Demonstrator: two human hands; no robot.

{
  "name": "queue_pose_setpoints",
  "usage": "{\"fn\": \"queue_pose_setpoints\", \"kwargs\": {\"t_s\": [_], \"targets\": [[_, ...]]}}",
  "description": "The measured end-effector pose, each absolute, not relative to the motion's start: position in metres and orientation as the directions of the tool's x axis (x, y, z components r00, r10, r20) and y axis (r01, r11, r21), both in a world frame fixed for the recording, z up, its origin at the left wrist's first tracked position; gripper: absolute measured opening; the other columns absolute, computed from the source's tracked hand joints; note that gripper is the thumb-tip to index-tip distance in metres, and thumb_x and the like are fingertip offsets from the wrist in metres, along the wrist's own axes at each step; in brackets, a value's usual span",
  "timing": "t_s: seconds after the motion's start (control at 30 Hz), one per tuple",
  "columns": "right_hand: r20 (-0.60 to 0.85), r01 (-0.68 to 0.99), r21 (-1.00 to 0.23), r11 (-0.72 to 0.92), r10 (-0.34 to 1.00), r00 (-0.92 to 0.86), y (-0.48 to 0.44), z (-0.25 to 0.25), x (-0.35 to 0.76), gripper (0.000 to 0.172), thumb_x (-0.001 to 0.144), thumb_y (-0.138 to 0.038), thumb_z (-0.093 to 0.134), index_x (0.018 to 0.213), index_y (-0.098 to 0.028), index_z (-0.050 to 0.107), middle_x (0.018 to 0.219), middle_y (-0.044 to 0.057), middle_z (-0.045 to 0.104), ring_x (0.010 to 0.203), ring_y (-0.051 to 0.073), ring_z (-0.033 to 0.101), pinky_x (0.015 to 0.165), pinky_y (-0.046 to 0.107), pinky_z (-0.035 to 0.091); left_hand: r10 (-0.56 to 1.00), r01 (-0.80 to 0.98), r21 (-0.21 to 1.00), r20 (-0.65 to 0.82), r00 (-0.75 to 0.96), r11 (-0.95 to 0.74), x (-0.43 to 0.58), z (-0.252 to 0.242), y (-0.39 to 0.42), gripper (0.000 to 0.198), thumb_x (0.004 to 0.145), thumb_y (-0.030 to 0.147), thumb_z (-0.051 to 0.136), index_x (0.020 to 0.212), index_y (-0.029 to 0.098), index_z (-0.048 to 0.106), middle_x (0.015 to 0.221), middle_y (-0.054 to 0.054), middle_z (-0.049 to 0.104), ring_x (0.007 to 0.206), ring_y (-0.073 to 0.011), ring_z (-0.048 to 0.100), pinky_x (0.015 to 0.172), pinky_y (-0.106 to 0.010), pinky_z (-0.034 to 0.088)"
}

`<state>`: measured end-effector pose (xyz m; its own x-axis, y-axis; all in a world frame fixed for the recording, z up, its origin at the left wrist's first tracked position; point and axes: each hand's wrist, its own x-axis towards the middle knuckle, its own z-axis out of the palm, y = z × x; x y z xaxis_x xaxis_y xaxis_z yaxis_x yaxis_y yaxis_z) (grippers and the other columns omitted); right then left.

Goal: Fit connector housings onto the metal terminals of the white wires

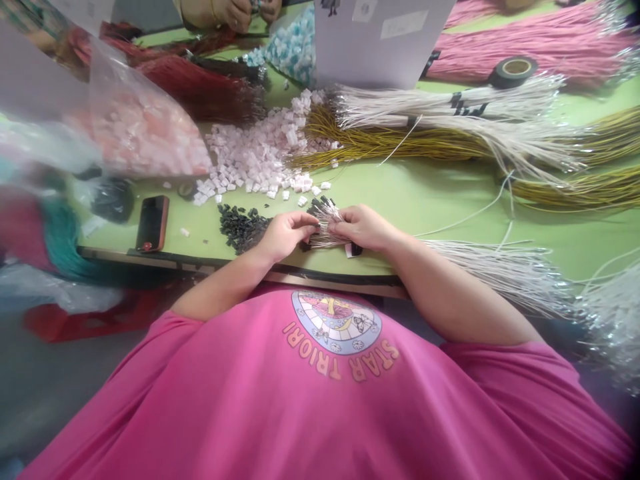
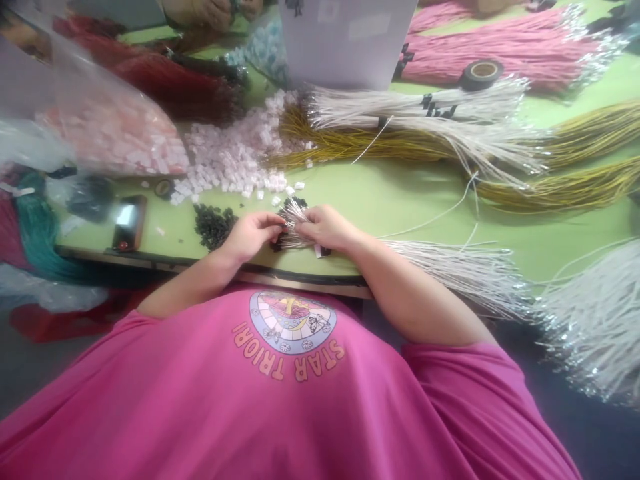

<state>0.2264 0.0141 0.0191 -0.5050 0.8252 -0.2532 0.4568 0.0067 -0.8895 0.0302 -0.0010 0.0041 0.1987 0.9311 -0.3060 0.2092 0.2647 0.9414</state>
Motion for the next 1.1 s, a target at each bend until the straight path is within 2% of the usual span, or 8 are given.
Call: {"fn": "queue_pose_setpoints", "kwargs": {"t_s": [0.4,0.6,0.73,0.9,1.0,1.1], "targets": [[-0.276,0.441,-0.897,-0.032,0.82,-0.501,0.012,0.021,0.225,0.016,0.075,-0.028,0.051,0.062,-0.018,0.052,0.051,-0.004,0.046,0.045,0.009,0.048,0.045,0.022,0.035,0.949,0.381,0.912,-0.244,0.202,0.153,0.029,0.001,-0.002,0.017,0.073,0.023,0.067,0.088,0.017,0.072,0.067,-0.001,0.067,0.054,-0.0115,0.058,0.054,-0.026,0.05],[-0.309,0.436,-0.898,-0.068,0.802,-0.512,0.011,0.02,0.227,0.022,0.077,-0.034,0.053,0.063,-0.018,0.051,0.045,-0.004,0.049,0.039,0.011,0.051,0.04,0.022,0.033,0.962,0.457,0.888,-0.084,0.261,-0.046,0.033,-0.004,-0.005,0.016,0.073,0.023,0.068,0.087,0.018,0.074,0.087,-0.004,0.073,0.078,-0.018,0.067,0.076,-0.031,0.053],[-0.296,0.461,-0.886,-0.048,0.823,-0.484,0.012,0.02,0.228,0.024,0.075,-0.033,0.055,0.058,-0.018,0.048,0.043,-0.004,0.049,0.039,0.011,0.051,0.041,0.021,0.033,0.964,0.466,0.884,-0.088,0.25,-0.04,0.033,-0.006,-0.004,0.016,0.075,0.024,0.067,0.088,0.019,0.074,0.086,-0.004,0.073,0.079,-0.0191,0.068,0.077,-0.033,0.053],[-0.311,0.458,-0.887,-0.052,0.8,-0.512,0.012,0.019,0.227,0.021,0.077,-0.035,0.053,0.064,-0.018,0.052,0.041,-0.005,0.046,0.037,0.011,0.05,0.039,0.021,0.032,0.952,0.486,0.869,-0.067,0.298,-0.091,0.036,-0.005,-0.004,0.014,0.076,0.021,0.066,0.088,0.019,0.073,0.089,-0.004,0.073,0.082,-0.0185,0.067,0.08,-0.032,0.053],[-0.299,0.466,-0.884,-0.041,0.816,-0.495,0.012,0.018,0.228,0.021,0.075,-0.035,0.055,0.064,-0.017,0.055,0.044,-0.005,0.047,0.041,0.01,0.049,0.042,0.021,0.033,0.929,0.517,0.832,-0.008,0.37,-0.199,0.036,0.001,-0.007,0.014,0.078,0.017,0.063,0.089,0.02,0.073,0.091,-0.004,0.071,0.085,-0.0172,0.065,0.084,-0.032,0.052],[-0.224,0.438,-0.899,-0.009,0.87,-0.44,0.013,0.017,0.229,0.017,0.071,-0.032,0.059,0.065,-0.016,0.058,0.056,-0.003,0.053,0.052,0.01,0.049,0.047,0.021,0.036,0.89,0.588,0.724,0.076,0.45,-0.359,0.021,0.013,-0.005,0.019,0.078,0.017,0.064,0.095,0.021,0.071,0.104,-0.004,0.067,0.093,-0.0164,0.063,0.089,-0.031,0.049]]}}
